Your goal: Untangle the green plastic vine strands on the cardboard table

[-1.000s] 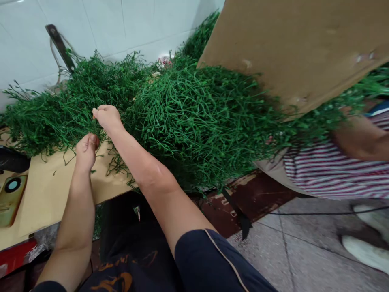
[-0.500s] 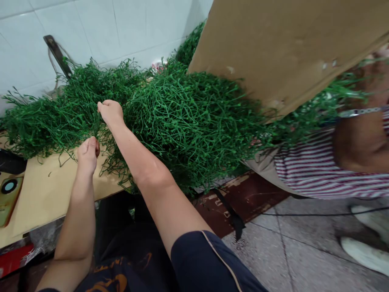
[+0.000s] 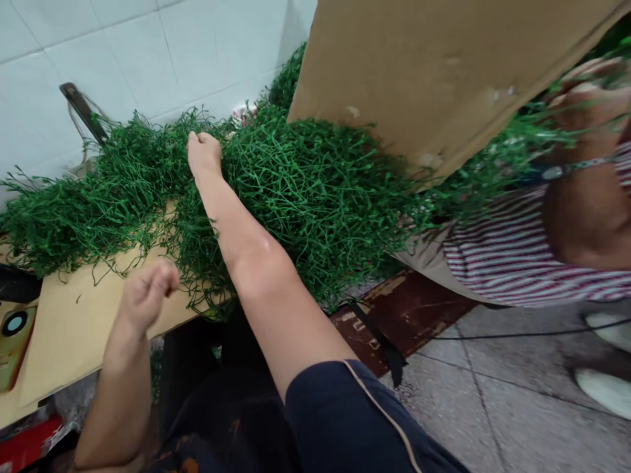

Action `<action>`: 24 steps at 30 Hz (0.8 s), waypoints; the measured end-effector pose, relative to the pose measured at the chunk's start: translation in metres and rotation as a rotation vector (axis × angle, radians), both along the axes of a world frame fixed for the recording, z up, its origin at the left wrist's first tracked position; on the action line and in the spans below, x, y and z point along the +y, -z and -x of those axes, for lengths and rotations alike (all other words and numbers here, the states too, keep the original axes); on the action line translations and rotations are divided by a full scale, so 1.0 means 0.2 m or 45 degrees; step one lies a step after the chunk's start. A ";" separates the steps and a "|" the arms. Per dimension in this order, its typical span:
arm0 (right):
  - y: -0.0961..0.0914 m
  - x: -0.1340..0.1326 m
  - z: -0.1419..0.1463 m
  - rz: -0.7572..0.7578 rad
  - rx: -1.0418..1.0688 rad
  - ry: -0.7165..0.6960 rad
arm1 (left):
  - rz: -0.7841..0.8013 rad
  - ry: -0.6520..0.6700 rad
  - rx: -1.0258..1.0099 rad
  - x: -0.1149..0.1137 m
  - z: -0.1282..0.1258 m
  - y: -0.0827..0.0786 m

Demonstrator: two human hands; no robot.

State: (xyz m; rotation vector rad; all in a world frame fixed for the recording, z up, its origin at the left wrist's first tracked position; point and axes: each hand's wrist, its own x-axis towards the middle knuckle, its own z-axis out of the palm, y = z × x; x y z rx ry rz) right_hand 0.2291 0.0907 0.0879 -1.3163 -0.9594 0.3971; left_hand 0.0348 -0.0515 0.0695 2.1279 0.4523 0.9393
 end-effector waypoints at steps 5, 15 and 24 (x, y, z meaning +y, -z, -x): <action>-0.22 -0.30 0.12 -0.001 0.333 -0.488 | 0.255 -0.378 -0.047 0.26 -0.09 0.05; -0.18 -0.43 0.11 -0.067 0.440 -0.577 | 0.296 -0.494 -0.213 0.42 -0.20 0.01; -0.04 -0.43 0.21 0.024 0.643 -0.674 | 0.873 -0.249 -0.663 0.29 -0.32 0.00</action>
